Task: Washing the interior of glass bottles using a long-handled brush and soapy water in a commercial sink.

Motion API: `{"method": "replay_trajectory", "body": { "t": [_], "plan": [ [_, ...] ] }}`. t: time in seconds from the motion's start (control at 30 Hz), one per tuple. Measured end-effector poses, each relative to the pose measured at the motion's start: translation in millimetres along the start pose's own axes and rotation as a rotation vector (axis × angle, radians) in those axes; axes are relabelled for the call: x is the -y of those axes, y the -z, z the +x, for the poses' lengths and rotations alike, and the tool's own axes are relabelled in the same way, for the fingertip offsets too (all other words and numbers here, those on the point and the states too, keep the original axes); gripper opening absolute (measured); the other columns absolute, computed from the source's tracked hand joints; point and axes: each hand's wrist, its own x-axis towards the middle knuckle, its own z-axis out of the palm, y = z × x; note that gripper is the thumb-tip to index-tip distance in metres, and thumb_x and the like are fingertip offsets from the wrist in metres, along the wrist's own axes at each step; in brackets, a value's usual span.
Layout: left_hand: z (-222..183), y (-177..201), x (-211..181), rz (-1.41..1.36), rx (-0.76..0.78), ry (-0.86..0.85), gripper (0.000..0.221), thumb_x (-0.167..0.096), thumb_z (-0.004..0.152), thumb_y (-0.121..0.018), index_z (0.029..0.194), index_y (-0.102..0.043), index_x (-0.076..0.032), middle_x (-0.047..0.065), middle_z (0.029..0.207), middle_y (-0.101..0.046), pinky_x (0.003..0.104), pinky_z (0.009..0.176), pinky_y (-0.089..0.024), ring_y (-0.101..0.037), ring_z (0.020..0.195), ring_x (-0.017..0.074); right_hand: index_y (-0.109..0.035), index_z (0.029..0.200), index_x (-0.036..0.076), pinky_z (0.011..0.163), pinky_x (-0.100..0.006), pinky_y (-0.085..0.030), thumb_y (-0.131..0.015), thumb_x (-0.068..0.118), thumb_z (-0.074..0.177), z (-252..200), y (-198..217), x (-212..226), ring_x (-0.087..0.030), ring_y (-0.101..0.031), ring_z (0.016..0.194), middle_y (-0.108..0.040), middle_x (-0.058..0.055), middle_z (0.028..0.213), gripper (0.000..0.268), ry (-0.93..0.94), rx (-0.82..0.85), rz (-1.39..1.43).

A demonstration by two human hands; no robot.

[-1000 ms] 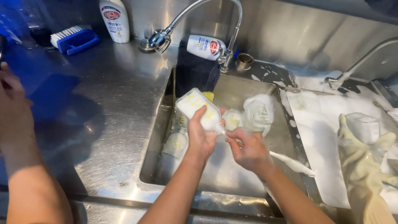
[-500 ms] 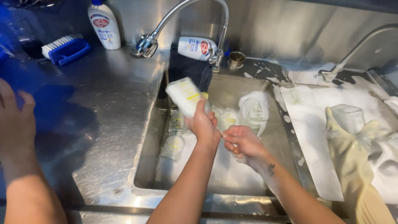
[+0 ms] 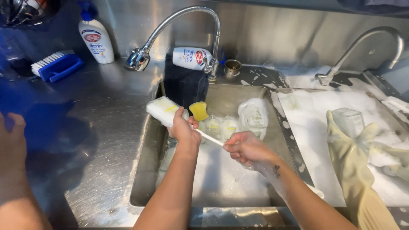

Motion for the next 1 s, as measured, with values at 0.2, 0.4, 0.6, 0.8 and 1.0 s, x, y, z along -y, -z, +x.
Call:
{"method": "replay_trajectory", "body": {
  "t": [0.2,0.4,0.6,0.8,1.0],
  "plan": [
    [-30,-11,-10,0.036,0.09,-0.017,0.069,-0.015,0.083,-0.078,0.135,-0.034,-0.004,0.006,0.078,-0.047,0.021,0.036,-0.033,-0.048,0.048,0.0094,-0.06,0.09,0.001,0.026,-0.02,-0.024,-0.067,0.005,0.097,-11,9,-5,-0.008,-0.036,0.034,-0.036,0.0,0.053,0.01,0.009,0.095,0.141],
    [-25,-11,-16,0.047,0.065,-0.05,0.072,-0.016,0.082,-0.079,0.137,-0.034,-0.003,0.008,0.079,-0.048,0.021,0.039,-0.033,-0.047,0.051,0.0113,-0.078,0.096,0.021,0.069,-0.036,-0.053,-0.075,0.028,0.087,-11,42,-36,-0.027,-0.066,0.07,-0.068,-0.015,0.069,0.012,0.276,-0.27,-0.742],
    [-43,22,-27,0.405,0.301,-0.258,0.061,-0.013,0.085,-0.076,0.138,-0.047,-0.004,0.006,0.084,-0.054,0.025,0.046,-0.038,-0.049,0.052,0.0112,-0.074,0.093,0.025,0.089,-0.032,-0.057,-0.077,0.017,0.08,40,29,-72,-0.02,-0.076,0.085,-0.076,0.0,0.074,0.016,0.108,-0.049,-1.078],
    [-46,61,-39,0.483,0.826,-0.05,0.074,-0.022,0.085,-0.065,0.153,-0.037,-0.022,0.014,0.118,-0.062,0.04,0.084,-0.053,-0.065,0.093,0.0259,-0.073,0.125,0.032,0.099,-0.041,-0.055,-0.078,0.047,0.082,168,-12,-88,-0.027,-0.07,0.112,-0.074,-0.002,0.118,0.046,-0.013,0.63,-1.318],
    [-20,68,-29,0.657,0.965,-0.06,0.062,0.001,0.061,-0.077,0.121,-0.068,0.005,0.019,0.107,-0.08,0.038,0.091,-0.056,-0.075,0.097,0.0274,-0.062,0.111,0.023,0.083,-0.036,-0.042,-0.059,0.044,0.087,350,-10,-77,-0.021,-0.059,0.1,-0.062,-0.004,0.108,0.032,0.23,-0.002,-0.682]
  ]
}}
